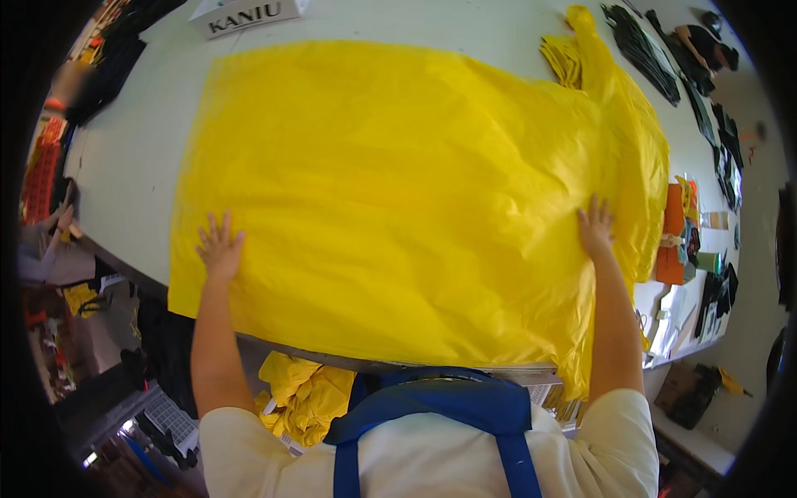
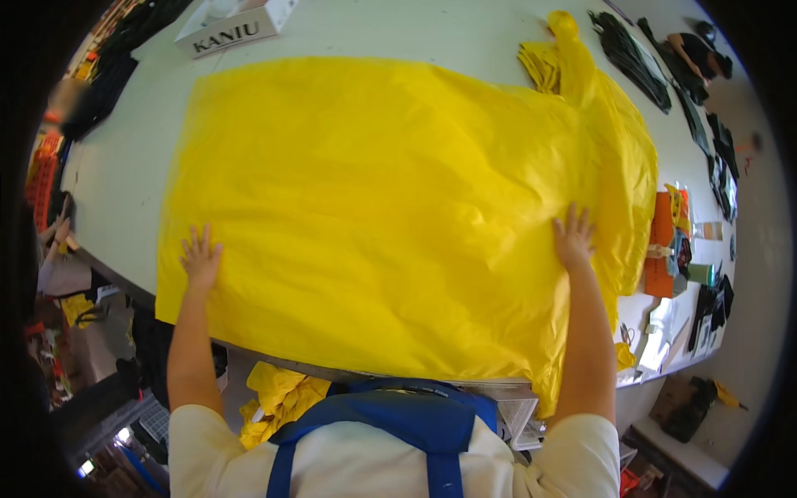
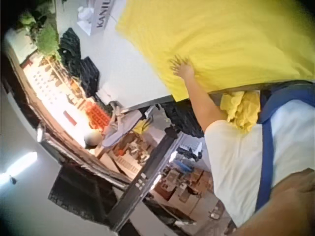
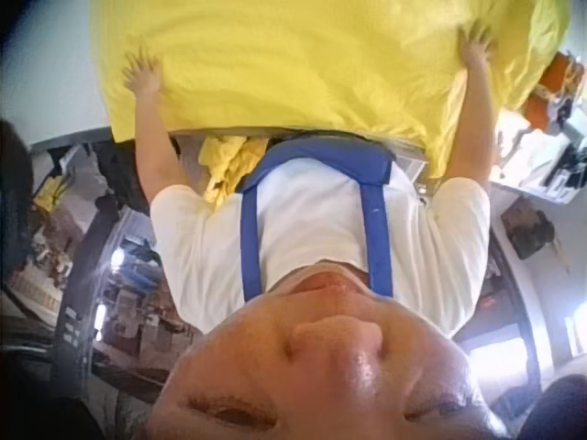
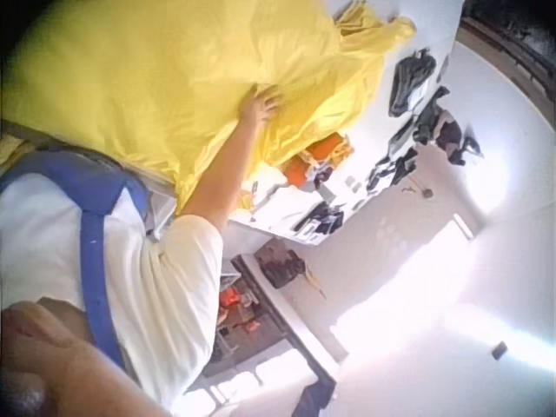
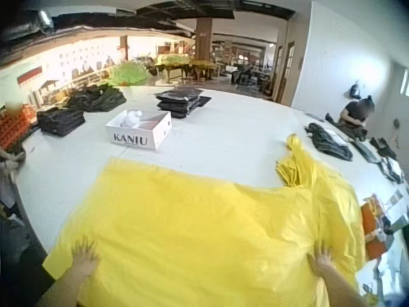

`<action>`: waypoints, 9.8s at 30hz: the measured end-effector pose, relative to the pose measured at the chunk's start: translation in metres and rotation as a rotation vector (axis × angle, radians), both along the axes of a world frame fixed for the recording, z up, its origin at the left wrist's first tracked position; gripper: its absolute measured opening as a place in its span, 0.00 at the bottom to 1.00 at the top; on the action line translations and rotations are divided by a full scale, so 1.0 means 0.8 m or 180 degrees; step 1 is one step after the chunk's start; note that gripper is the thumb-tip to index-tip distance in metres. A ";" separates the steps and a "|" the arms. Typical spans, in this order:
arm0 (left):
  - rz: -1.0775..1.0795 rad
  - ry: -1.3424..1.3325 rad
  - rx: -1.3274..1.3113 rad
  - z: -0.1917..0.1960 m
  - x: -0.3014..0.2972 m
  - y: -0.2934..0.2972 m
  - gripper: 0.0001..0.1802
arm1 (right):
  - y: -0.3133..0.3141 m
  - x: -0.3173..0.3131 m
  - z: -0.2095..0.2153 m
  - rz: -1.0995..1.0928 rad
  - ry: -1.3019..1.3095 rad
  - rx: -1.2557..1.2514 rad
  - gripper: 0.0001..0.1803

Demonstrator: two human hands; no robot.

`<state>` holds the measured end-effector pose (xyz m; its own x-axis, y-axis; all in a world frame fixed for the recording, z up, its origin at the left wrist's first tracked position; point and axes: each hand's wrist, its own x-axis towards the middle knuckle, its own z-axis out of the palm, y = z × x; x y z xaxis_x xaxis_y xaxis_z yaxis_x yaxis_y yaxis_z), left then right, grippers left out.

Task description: The person folds a large yellow raincoat on a table, aligns edges, and ties the drawstrings. They then place the folded coat into a white basket and repeat the process with another yellow raincoat.

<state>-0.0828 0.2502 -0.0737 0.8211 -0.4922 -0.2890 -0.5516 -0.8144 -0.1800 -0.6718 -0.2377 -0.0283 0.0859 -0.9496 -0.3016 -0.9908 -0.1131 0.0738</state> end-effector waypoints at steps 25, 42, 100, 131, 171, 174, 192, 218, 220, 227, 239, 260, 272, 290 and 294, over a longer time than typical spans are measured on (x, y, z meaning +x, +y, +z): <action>-0.4838 0.3395 -0.1995 0.089 -0.631 -0.237 0.40 | 0.367 -0.380 -0.068 -0.3810 -0.3762 -0.0759 0.23; -0.3338 0.3386 -0.1379 0.062 -0.669 -0.209 0.47 | 0.369 -0.187 0.183 -0.2750 -0.6646 -0.2710 0.14; 0.2650 0.3635 -0.5656 0.007 -0.300 -0.018 0.17 | -0.008 -0.155 0.211 0.1364 -0.2744 -0.0334 0.26; 0.0674 0.2964 -0.2838 0.117 -0.291 -0.028 0.27 | 0.224 -0.117 0.035 0.2332 -0.1990 -0.1392 0.32; 0.1499 0.6761 -0.4348 0.263 -0.524 -0.117 0.21 | 0.318 0.063 0.166 -0.3069 -0.7632 0.5468 0.22; 0.1541 0.6973 -0.4562 0.277 -0.535 -0.134 0.21 | 0.313 0.037 0.144 -0.2636 -0.7522 0.5783 0.24; 0.1878 0.6569 -0.4709 0.291 -0.583 -0.134 0.16 | 0.334 -0.009 0.154 -0.2219 -0.7376 0.5626 0.30; -0.0316 0.3503 -0.4018 0.288 -0.557 -0.091 0.11 | 0.348 -0.043 0.225 0.0435 -0.5352 0.3920 0.58; -0.0776 0.2606 -0.4284 0.278 -0.562 -0.096 0.12 | 0.358 -0.033 0.227 0.0655 -0.4616 0.3085 0.39; -0.2979 0.2127 -0.3573 0.293 -0.592 -0.096 0.11 | 0.338 0.025 0.178 0.0617 -0.4288 -0.0236 0.14; -0.1346 0.1278 -0.2801 0.146 -0.327 -0.029 0.29 | 0.350 -0.018 0.050 0.2754 -0.1560 -0.0004 0.25; -0.0720 0.1612 -0.2417 0.071 -0.237 0.058 0.12 | 0.326 -0.016 0.018 0.2119 -0.1109 0.0518 0.32; 0.0276 0.1026 -0.2988 0.091 -0.250 -0.039 0.14 | 0.106 -0.129 0.013 0.0785 -0.0189 -0.0718 0.10; 0.0721 -0.0294 -0.1180 0.014 -0.173 0.026 0.34 | 0.361 -0.088 0.007 0.2830 -0.1924 0.0105 0.34; 0.2799 -0.0906 -0.1503 -0.022 -0.100 0.119 0.39 | 0.360 -0.095 0.033 0.2944 -0.1855 0.0138 0.26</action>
